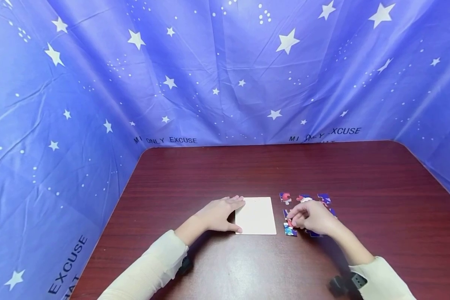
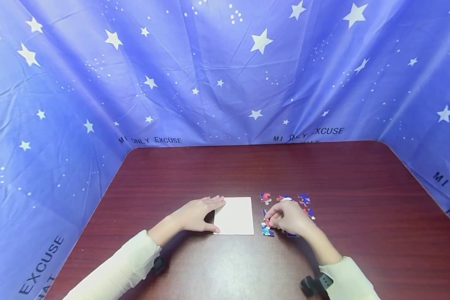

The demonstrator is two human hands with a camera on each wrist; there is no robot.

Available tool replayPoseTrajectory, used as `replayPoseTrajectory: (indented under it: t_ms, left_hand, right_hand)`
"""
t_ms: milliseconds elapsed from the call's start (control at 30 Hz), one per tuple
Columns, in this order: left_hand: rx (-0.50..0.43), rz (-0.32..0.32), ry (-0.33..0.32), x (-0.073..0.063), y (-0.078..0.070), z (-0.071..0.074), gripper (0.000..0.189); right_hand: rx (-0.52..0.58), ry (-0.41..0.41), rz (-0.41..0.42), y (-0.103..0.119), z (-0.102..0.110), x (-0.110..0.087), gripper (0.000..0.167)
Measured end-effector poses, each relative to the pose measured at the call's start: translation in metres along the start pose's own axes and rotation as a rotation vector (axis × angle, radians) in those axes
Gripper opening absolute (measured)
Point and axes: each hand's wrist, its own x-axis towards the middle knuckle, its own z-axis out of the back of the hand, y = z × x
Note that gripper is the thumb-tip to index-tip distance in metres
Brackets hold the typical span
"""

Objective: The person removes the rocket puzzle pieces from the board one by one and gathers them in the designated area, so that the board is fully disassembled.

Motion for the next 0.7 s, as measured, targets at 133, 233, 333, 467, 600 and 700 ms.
replayPoseTrajectory:
  t_ms: [133,233,333,467,600,700]
  left_hand:
    - [0.032,-0.007,-0.016,0.0033,-0.0013,0.0026,0.085]
    - [0.047,-0.015,-0.020,0.0049,-0.0017,0.0031,0.085]
    - [0.040,-0.021,-0.022,0.0047,-0.0022,0.0028,0.083]
    - [0.043,-0.026,-0.029,0.0032,-0.0040,0.0033,0.080]
    - [0.047,-0.009,-0.024,0.0009,-0.0063,0.0052,0.080]
    - [0.029,0.009,-0.040,-0.0026,-0.0048,0.0068,0.082]
  right_hand:
    - [-0.082,-0.030,0.009,-0.0008,0.0009,-0.0039,0.013]
    - [-0.121,-0.039,0.017,-0.0012,0.0000,-0.0052,0.013]
    - [-0.139,-0.038,0.015,-0.0012,-0.0007,-0.0054,0.012]
    - [-0.139,-0.033,0.004,-0.0009,-0.0014,-0.0052,0.011]
    - [-0.153,-0.042,-0.005,-0.0010,-0.0023,-0.0058,0.014]
    - [-0.167,-0.048,-0.023,-0.0004,-0.0005,-0.0071,0.018]
